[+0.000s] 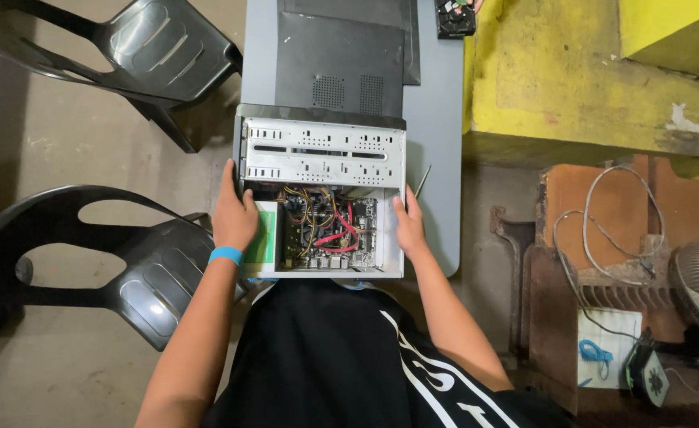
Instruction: Disassembling a computer case by removing the side panel and manipulating internal hardware components.
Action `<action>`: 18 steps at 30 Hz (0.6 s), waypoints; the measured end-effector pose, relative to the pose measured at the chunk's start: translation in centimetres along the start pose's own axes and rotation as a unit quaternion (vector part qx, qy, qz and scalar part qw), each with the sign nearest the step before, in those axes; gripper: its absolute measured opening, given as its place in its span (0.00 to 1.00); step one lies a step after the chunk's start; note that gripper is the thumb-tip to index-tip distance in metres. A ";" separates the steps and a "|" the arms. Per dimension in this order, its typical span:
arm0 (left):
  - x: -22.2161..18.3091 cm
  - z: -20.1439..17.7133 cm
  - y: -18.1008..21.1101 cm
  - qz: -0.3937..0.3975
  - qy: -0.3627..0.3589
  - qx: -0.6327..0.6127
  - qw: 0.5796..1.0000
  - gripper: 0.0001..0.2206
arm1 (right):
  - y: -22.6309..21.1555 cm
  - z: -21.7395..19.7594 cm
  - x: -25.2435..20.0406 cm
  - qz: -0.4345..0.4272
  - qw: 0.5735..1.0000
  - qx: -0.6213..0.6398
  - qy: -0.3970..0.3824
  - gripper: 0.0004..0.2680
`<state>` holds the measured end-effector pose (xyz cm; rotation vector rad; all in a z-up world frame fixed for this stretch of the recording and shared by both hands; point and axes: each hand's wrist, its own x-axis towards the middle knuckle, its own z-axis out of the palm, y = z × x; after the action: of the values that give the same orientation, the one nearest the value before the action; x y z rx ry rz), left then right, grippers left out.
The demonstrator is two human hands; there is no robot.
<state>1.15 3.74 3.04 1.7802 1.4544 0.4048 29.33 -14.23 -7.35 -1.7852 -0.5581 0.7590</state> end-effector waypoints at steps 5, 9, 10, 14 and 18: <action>0.1 -0.1 -0.2 0.000 -0.003 -0.004 1.000 0.29 | 0.5 -0.3 0.1 0.010 1.000 -0.011 -0.006 0.21; 0.0 -0.2 -0.2 -0.001 -0.003 -0.010 1.000 0.29 | -0.3 -0.2 -0.1 0.023 0.999 -0.021 -0.011 0.20; 0.0 -0.2 -0.1 -0.001 -0.004 -0.010 1.000 0.29 | -0.4 -0.2 0.0 0.024 0.999 -0.022 -0.010 0.20; 0.0 -0.2 0.2 0.004 0.000 -0.011 1.000 0.29 | -2.3 0.1 -1.1 -0.043 0.990 -0.130 0.036 0.21; 0.2 0.3 -1.3 0.009 -0.002 -0.017 1.000 0.29 | -4.9 0.5 -1.2 -0.329 0.889 -0.309 0.071 0.05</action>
<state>0.54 3.87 1.87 1.7679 1.4221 0.4331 28.12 -13.16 -2.52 -1.9971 -1.3257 -0.0460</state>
